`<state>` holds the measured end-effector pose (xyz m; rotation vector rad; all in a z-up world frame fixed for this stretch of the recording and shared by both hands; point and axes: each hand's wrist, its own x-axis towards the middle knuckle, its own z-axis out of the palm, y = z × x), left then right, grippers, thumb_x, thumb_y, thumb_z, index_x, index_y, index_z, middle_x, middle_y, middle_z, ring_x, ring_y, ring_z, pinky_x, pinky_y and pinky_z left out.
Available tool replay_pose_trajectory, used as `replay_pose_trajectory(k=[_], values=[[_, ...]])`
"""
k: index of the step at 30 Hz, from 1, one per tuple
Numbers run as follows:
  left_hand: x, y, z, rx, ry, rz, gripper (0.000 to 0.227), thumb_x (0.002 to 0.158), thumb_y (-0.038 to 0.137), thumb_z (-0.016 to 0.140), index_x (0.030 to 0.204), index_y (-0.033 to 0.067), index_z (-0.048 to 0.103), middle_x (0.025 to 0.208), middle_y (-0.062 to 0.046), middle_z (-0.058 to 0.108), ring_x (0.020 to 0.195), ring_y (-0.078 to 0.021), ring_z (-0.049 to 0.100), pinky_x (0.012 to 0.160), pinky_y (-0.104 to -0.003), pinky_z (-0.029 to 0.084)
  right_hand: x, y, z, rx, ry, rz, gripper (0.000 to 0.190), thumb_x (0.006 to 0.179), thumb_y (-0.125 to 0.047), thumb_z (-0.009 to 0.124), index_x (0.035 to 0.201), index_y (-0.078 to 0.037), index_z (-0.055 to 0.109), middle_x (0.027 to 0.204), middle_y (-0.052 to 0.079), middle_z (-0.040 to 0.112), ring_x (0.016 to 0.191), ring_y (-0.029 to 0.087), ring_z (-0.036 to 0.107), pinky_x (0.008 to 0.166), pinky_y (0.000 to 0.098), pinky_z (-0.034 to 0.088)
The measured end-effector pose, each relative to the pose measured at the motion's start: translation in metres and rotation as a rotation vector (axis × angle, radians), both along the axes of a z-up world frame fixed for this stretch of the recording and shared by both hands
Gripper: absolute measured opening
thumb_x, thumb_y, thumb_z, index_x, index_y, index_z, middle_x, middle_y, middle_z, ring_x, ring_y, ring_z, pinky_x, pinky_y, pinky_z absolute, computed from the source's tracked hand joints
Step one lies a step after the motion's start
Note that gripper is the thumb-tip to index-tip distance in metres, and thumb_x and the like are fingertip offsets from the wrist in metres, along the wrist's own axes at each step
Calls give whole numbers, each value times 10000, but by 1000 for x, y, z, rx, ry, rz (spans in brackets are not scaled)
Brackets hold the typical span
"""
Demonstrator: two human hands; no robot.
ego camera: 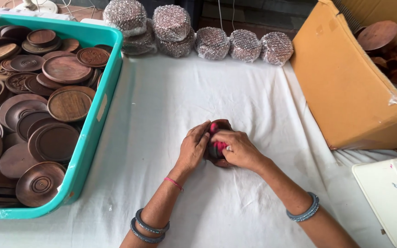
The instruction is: The person is wiping wooden coasters and bowls with a cloth and organizing them in containers.
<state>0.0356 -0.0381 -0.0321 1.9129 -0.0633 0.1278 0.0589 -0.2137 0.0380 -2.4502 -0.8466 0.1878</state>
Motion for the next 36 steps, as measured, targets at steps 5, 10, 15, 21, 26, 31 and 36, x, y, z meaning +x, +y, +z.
replay_pose_trajectory(k=[5,10,15,21,26,31,36], values=[[-2,0,5,27,34,15,467,1025,307,458,1455,153,555,1462,-120,556,1382,-271,495,1143,-398,418,12,-37,4,106,143,160,438,753,95,542,1118,-50,735,1113,65,767,951,185,745,812,313,614],[-5,-1,1,69,-12,10,469,1041,345,457,1448,135,557,1437,-133,585,1375,-284,512,1124,-413,441,-10,-49,19,54,-47,242,446,796,-88,705,1242,-67,702,1307,124,665,1102,306,646,894,421,559],[-8,-5,10,-3,168,48,580,1042,489,363,1482,140,504,1440,-184,536,1344,-301,534,1118,-419,446,-21,-26,5,-323,-245,223,624,732,-350,865,1264,-106,647,1248,96,673,1190,287,635,1069,466,488],[-9,-15,3,-348,112,-1,808,960,605,423,1576,94,307,1525,-195,479,1392,-304,497,1152,-426,404,-3,0,-23,467,37,-239,483,877,-253,782,1307,-92,629,1231,58,726,1082,137,719,954,290,621],[-10,-15,3,-361,79,-89,862,946,620,553,1542,50,304,1436,-228,532,1346,-297,521,1108,-429,429,-12,11,-29,914,266,-199,490,943,-145,670,1414,-57,564,1334,97,653,1175,137,647,1009,273,550],[-12,-9,7,-279,43,-23,769,895,576,667,1375,25,428,1168,-196,708,1086,-244,711,925,-369,579,-7,5,-52,962,481,-241,420,1011,-100,580,1425,-46,626,1297,112,631,1048,175,581,864,298,516],[-11,-4,8,-233,-26,-27,723,908,560,661,1328,7,457,992,-174,731,905,-208,732,784,-334,605,-7,-3,-31,443,-54,15,316,899,-18,626,1214,-8,647,1251,93,602,1086,171,644,849,288,601]])
